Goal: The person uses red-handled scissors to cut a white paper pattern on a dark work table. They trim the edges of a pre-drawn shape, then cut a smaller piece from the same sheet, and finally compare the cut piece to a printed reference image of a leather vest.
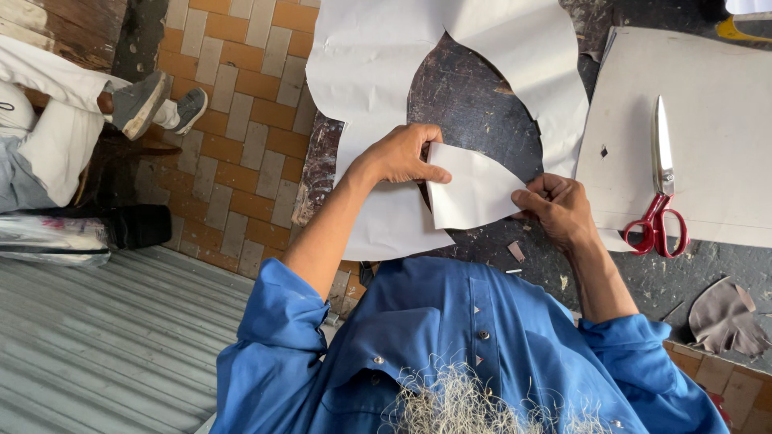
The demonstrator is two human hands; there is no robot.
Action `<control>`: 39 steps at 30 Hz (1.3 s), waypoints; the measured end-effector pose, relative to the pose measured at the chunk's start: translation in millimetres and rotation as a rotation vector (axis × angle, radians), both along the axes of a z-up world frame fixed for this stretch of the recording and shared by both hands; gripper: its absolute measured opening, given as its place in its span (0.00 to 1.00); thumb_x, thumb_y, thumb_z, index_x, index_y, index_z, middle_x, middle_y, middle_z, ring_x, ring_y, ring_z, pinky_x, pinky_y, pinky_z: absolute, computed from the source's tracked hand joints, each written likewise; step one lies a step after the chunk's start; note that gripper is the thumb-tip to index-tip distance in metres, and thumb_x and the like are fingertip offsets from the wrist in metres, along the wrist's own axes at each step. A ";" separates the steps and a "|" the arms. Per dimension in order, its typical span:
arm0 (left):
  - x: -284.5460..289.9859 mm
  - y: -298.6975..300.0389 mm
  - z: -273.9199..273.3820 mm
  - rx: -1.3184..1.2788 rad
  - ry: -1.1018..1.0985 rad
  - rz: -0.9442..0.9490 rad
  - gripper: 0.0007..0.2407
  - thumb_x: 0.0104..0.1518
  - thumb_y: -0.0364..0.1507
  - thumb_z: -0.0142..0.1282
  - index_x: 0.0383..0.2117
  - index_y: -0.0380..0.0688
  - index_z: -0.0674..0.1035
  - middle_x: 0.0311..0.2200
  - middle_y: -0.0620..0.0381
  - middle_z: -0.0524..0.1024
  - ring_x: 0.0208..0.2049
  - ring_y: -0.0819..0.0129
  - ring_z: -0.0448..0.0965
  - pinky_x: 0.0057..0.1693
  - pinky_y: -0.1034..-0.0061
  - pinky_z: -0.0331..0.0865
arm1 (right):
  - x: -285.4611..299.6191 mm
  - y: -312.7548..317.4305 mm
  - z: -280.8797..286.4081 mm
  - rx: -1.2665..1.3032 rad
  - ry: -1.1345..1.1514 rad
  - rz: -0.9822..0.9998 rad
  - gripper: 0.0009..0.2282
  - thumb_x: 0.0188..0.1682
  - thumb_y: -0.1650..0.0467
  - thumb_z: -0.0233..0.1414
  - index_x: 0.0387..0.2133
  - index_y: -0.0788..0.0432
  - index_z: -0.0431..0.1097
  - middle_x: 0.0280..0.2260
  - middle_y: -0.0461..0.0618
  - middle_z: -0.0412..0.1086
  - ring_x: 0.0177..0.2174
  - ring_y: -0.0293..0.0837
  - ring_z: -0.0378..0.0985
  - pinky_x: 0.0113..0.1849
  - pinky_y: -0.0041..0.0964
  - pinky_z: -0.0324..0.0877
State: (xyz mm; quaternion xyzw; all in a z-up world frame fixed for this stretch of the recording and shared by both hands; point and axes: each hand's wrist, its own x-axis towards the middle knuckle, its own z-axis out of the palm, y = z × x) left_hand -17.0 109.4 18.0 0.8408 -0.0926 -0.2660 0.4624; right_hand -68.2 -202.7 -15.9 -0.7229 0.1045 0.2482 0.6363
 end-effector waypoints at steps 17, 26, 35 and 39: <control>-78.5 -37.7 -46.3 0.440 -0.624 -0.230 0.44 0.53 0.55 0.56 0.71 0.44 0.51 0.73 0.47 0.40 0.74 0.48 0.40 0.74 0.49 0.42 | 3.5 31.8 21.1 -0.361 -0.095 0.007 0.09 0.50 0.71 0.58 0.25 0.67 0.72 0.22 0.54 0.75 0.24 0.39 0.81 0.25 0.29 0.73; -72.4 -46.1 -57.1 0.547 -0.642 -0.192 0.39 0.59 0.57 0.47 0.72 0.50 0.51 0.74 0.52 0.40 0.75 0.54 0.38 0.76 0.50 0.37 | 6.0 24.4 42.0 -0.544 -0.113 0.103 0.13 0.52 0.65 0.59 0.23 0.63 0.75 0.19 0.48 0.75 0.20 0.35 0.77 0.24 0.30 0.70; -71.5 -48.0 -62.6 0.539 -0.637 -0.174 0.38 0.60 0.58 0.43 0.72 0.53 0.52 0.75 0.55 0.40 0.75 0.55 0.37 0.76 0.51 0.38 | 1.7 22.1 33.1 -0.596 -0.163 0.068 0.12 0.50 0.65 0.62 0.24 0.62 0.78 0.16 0.46 0.73 0.17 0.34 0.75 0.21 0.29 0.67; -71.4 -47.4 -59.8 0.536 -0.656 -0.155 0.37 0.61 0.59 0.43 0.73 0.54 0.52 0.75 0.56 0.40 0.76 0.55 0.37 0.77 0.51 0.38 | 0.8 22.0 28.4 -0.612 -0.172 0.052 0.12 0.50 0.65 0.62 0.25 0.62 0.78 0.17 0.46 0.74 0.16 0.34 0.74 0.21 0.29 0.67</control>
